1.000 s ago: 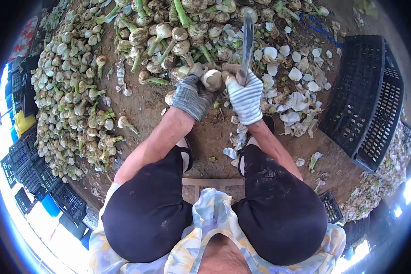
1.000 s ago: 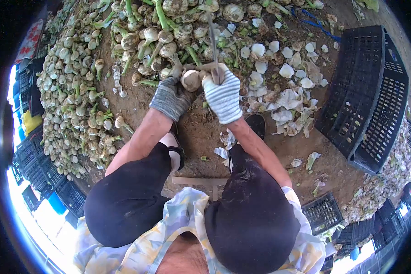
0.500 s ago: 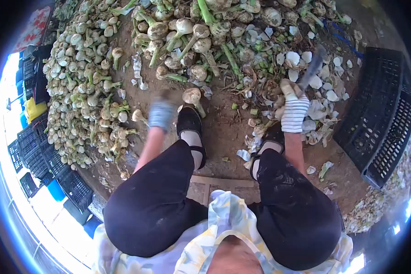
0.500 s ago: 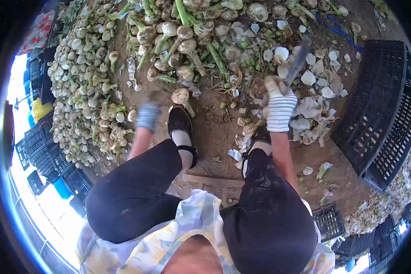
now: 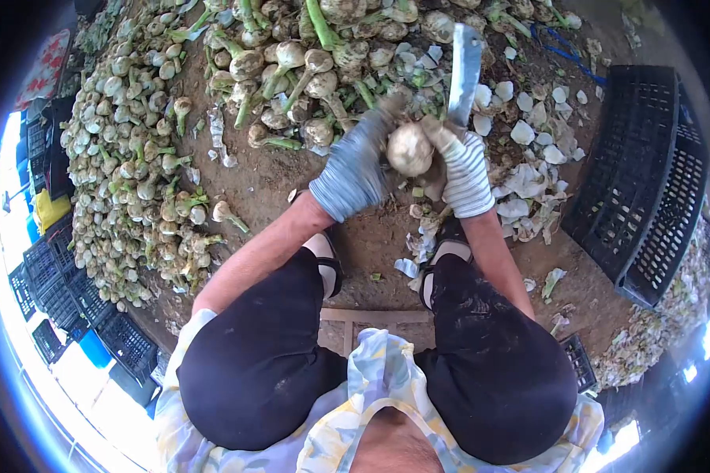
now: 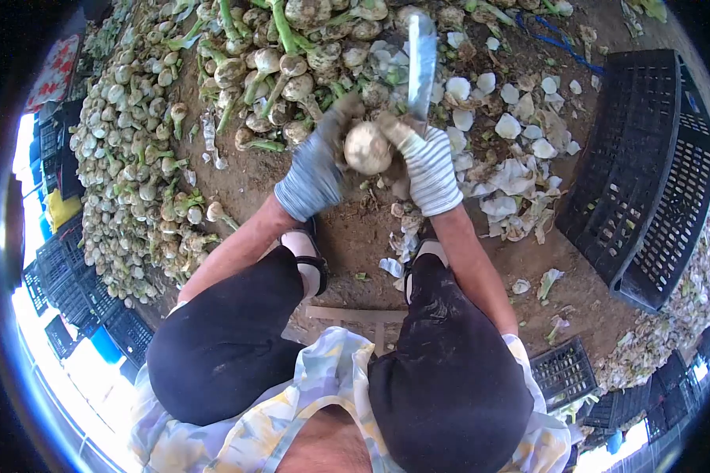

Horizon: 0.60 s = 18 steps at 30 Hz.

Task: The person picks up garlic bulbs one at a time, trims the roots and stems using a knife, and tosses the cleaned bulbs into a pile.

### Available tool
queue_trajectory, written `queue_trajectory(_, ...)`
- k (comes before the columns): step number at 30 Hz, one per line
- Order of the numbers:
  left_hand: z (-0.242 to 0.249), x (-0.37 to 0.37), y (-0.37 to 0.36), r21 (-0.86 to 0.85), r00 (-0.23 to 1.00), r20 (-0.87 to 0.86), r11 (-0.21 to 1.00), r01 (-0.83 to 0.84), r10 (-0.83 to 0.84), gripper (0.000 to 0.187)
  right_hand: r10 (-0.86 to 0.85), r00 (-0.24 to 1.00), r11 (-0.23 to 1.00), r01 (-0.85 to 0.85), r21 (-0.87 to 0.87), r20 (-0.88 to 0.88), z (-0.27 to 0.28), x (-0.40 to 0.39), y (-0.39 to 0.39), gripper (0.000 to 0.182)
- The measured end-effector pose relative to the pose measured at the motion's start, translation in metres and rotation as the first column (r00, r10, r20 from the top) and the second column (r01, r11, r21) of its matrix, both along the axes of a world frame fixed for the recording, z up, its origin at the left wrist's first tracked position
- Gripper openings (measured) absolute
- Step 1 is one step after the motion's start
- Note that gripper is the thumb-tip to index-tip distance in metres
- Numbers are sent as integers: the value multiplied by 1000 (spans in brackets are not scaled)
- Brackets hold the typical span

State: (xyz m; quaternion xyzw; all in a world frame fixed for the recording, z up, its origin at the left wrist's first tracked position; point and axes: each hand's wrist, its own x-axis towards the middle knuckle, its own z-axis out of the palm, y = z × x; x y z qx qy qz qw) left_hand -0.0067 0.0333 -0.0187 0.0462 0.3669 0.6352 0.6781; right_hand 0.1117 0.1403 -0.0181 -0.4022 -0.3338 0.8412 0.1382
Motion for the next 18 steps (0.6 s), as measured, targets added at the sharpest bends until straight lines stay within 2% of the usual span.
queue_trajectory(1,-1,-1,-3,-79,904,-425,997,19,-51,57,-51,999,998,51,-31,-13,2,-4,0,33)
queue_trajectory(2,-2,0,-5,-155,635,-763,988,5,-123,61,-59,998,998,59,-32,-12,3,-3,0,33)
queue_trajectory(3,-4,8,-12,-241,283,-934,970,-40,-220,56,65,995,980,-79,184,77,4,-2,1,33)
queue_trajectory(4,-13,13,-13,-159,589,-805,982,-102,-70,54,171,967,897,-233,376,191,4,0,2,32)
queue_trajectory(5,-24,8,-19,-173,711,-703,976,-136,-25,53,143,968,653,-249,715,206,-2,1,2,28)
queue_trajectory(6,-24,-2,-21,-194,811,-585,967,-167,22,52,141,968,658,-248,711,207,1,8,5,28)
queue_trajectory(7,-24,-8,-22,-255,720,-689,958,-131,-85,50,130,934,436,-356,827,334,6,18,11,26)
queue_trajectory(8,-16,-14,-19,-316,609,-770,943,-104,-191,48,84,889,184,-457,870,450,11,26,15,28)
queue_trajectory(9,-35,-16,-27,-289,214,-937,957,-26,-277,44,183,825,93,-556,826,534,14,28,15,32)
queue_trajectory(10,-53,-16,-37,-286,214,-937,958,-18,-276,44,208,758,-12,-630,777,618,17,31,10,29)
queue_trajectory(12,-68,-7,-50,-214,-205,-957,977,21,-206,44,141,708,-197,-665,720,693,15,29,1,24)
queue_trajectory(13,-73,-3,-56,-185,-405,-902,982,47,-151,45,112,763,-202,-610,766,636,8,28,-1,22)
queue_trajectory(14,-65,-1,-53,-188,-405,-901,981,49,-153,45,112,763,-199,-610,767,636,10,26,-2,22)
queue_trajectory(15,-49,-1,-45,-163,7,-987,987,-12,-163,45,101,751,-251,-615,748,652,15,23,-1,19)
queue_trajectory(16,-36,-2,-40,-163,416,-902,983,-80,-116,45,89,741,-304,-617,726,666,19,20,-1,15)
queue_trajectory(17,-31,-4,-42,-311,61,-949,950,-27,-309,43,74,721,-339,-632,697,690,22,19,0,15)
queue_trajectory(18,-33,-5,-45,-312,61,-949,950,-29,-310,43,75,720,-340,-631,697,689,22,17,2,15)
